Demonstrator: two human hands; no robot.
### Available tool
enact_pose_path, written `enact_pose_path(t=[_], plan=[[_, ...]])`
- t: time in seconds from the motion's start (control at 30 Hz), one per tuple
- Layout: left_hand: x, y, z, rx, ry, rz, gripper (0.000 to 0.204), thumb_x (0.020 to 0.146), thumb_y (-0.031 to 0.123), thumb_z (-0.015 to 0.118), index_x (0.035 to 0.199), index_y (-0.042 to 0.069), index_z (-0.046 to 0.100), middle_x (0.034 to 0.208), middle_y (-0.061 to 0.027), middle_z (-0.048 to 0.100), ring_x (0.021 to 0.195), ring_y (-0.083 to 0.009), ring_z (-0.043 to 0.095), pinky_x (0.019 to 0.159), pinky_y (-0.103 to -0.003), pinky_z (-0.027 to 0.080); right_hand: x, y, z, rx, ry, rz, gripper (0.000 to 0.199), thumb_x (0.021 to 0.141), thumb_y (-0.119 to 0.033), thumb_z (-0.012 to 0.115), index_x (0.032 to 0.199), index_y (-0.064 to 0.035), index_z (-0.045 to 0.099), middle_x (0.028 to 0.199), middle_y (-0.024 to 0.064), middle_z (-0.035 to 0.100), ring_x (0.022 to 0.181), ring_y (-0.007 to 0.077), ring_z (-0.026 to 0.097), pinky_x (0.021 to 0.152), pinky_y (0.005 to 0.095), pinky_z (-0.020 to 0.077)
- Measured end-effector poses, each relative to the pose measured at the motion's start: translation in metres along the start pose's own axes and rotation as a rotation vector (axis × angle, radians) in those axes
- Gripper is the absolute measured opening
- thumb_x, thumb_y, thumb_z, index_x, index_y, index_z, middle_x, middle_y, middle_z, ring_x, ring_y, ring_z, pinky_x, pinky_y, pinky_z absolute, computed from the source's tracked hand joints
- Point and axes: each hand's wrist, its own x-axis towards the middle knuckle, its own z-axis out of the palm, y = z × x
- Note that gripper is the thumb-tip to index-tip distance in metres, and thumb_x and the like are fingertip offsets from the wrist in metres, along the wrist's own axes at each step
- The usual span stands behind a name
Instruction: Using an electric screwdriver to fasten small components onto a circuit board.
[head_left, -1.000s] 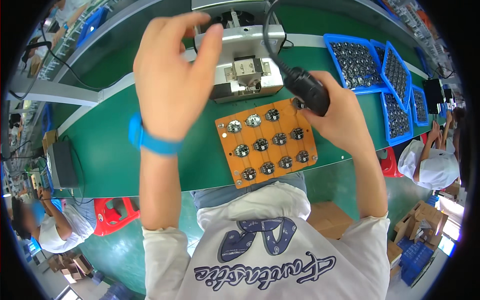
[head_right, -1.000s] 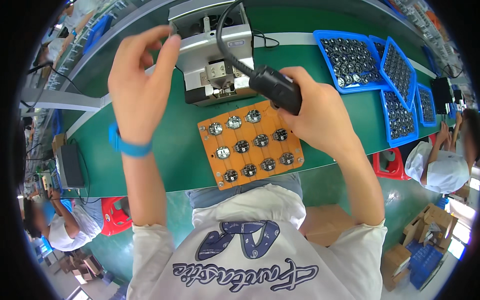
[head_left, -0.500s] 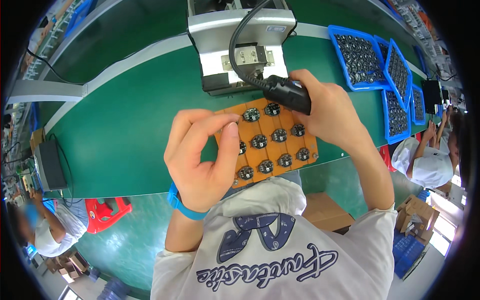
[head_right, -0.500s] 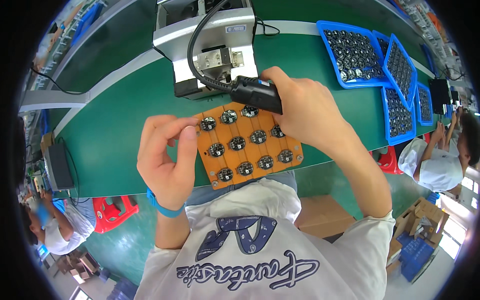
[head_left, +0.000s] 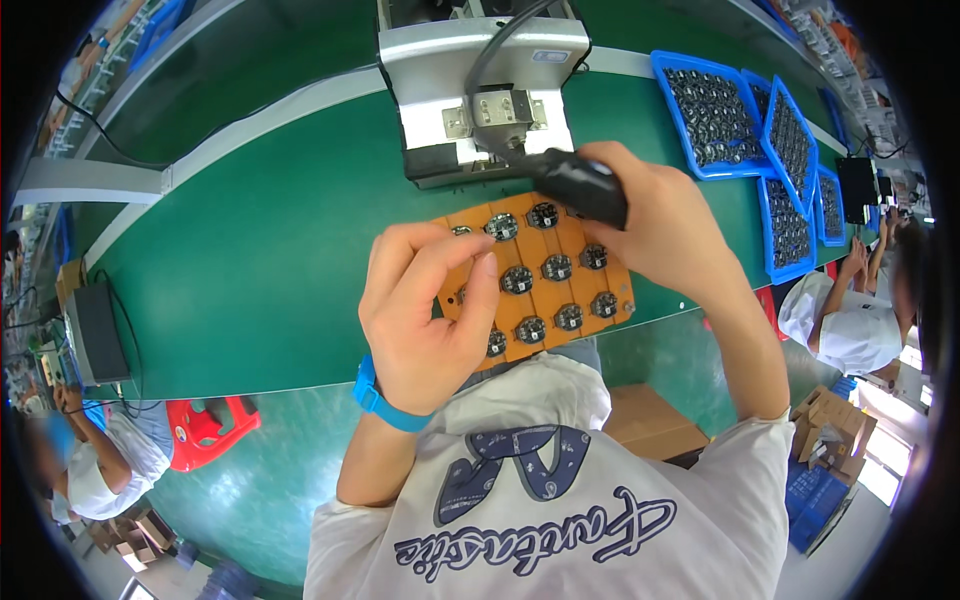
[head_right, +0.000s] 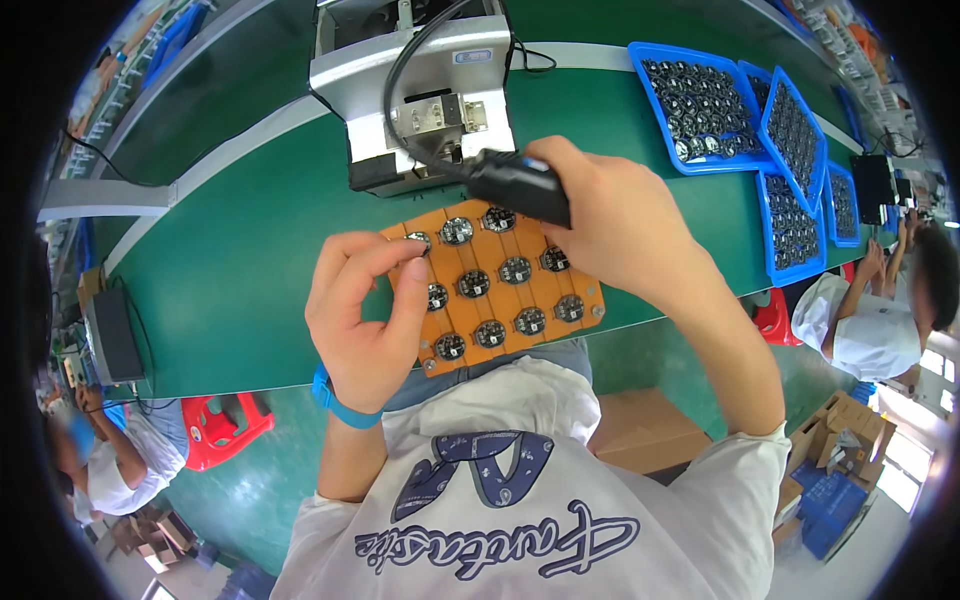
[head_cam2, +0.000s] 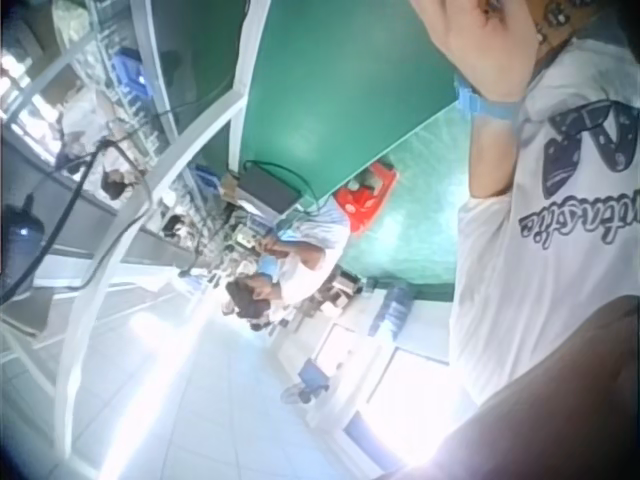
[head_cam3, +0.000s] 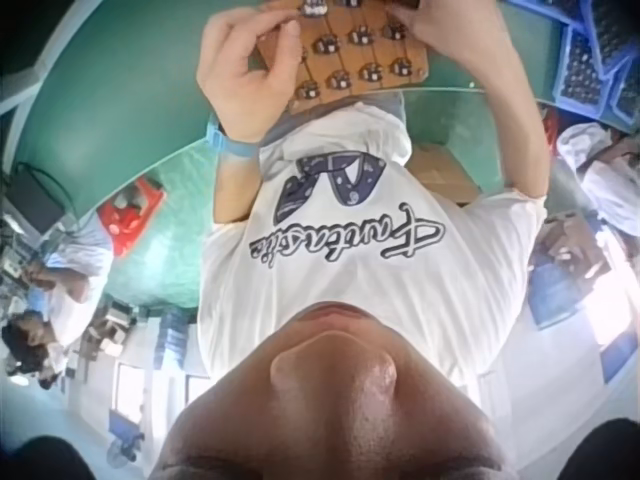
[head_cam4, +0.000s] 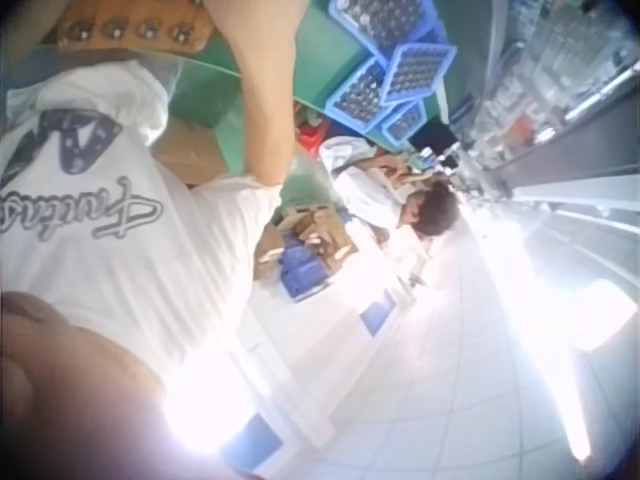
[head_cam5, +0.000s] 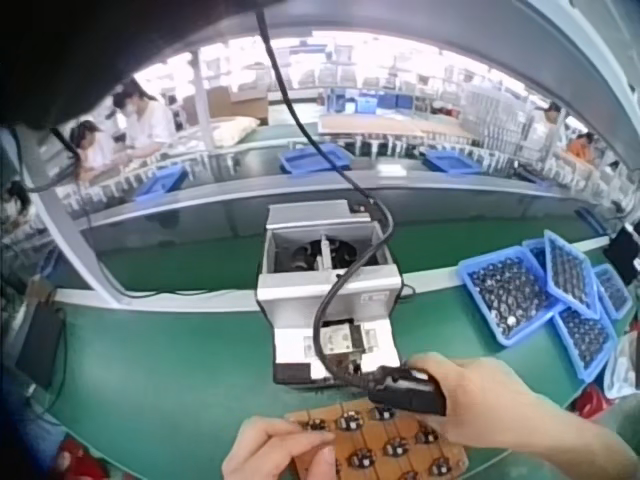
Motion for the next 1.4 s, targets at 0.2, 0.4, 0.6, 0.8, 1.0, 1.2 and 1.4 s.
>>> enact_pose_path(t=[0.2,0.4,0.6,0.8,1.0,1.2,1.4], plan=[[0.007,-0.015,0.001,0.157,-0.045,0.143,0.028,0.075,0.0,0.081,0.102,0.004,0.073,0.108,-0.01,0.067,0.096,-0.0301,0.064,0.082,-0.038,0.054,-0.027,-0.011,-0.056,0.628,0.221,0.197,0.05,0.085,-0.015,0.081,0.128,0.0001,0.059,0.081,0.0056,0.069,0.066,0.0088,0.06,0.06,0.0229,0.0472],[0.023,-0.016,0.025,0.187,-0.263,0.166,0.036,0.077,0.008,0.082,0.11,0.004,0.071,0.118,-0.012,0.069,0.109,-0.0335,0.066,0.092,-0.042,0.056,-0.038,0.016,-0.064,1.036,0.335,-0.001,0.065,0.095,-0.039,0.073,0.133,0.0042,0.043,0.067,0.0059,0.055,0.048,0.0114,0.051,0.047,0.0249,0.0409],[0.036,-0.022,0.034,0.196,-0.398,0.108,0.036,0.079,0.009,0.081,0.114,0.005,0.071,0.121,-0.0111,0.07,0.112,-0.0331,0.066,0.094,-0.042,0.056,-0.05,0.02,-0.044,1.184,0.345,-0.039,0.065,0.094,-0.039,0.076,0.131,0.0035,0.043,0.067,0.0049,0.053,0.047,0.0124,0.05,0.047,0.0271,0.0425],[0.042,-0.023,0.034,0.183,-0.457,0.047,0.034,0.08,0.011,0.081,0.112,0.005,0.073,0.121,-0.0114,0.071,0.11,-0.0322,0.067,0.096,-0.042,0.055,-0.044,0.014,-0.062,1.511,0.239,-0.058,0.089,0.1,-0.072,0.044,0.143,0.0059,0.038,0.08,0.007,0.055,0.059,0.0123,0.052,0.057,0.029,0.0443],[0.036,-0.025,0.042,0.208,-0.387,0.089,0.028,0.08,0.012,0.082,0.106,0.006,0.076,0.117,-0.0083,0.073,0.108,-0.0302,0.068,0.091,-0.041,0.056,-0.041,0.019,-0.06,1.599,0.315,-0.355,0.084,0.097,-0.069,0.056,0.143,-0.0002,0.042,0.088,0.0038,0.054,0.066,0.0122,0.054,0.061,0.0288,0.0445],[0.036,-0.022,0.041,0.21,-0.389,0.031,0.026,0.078,0.011,0.083,0.103,0.006,0.077,0.114,-0.0068,0.074,0.107,-0.0292,0.068,0.09,-0.04,0.056,-0.034,0.019,-0.047,1.649,0.266,-0.355,0.085,0.097,-0.074,0.05,0.143,-0.0029,0.045,0.078,0.0052,0.055,0.053,0.0142,0.053,0.053,0.0305,0.0461],[0.039,-0.019,0.039,0.165,-0.384,0.015,0.025,0.078,0.011,0.083,0.101,0.007,0.077,0.113,-0.0053,0.075,0.103,-0.0279,0.069,0.089,-0.039,0.057,-0.019,-0.011,-0.043,1.628,0.292,-0.35,0.093,0.095,-0.079,0.043,0.145,-0.0006,0.044,0.075,0.0067,0.055,0.053,0.0169,0.052,0.053,0.0326,0.0447]])
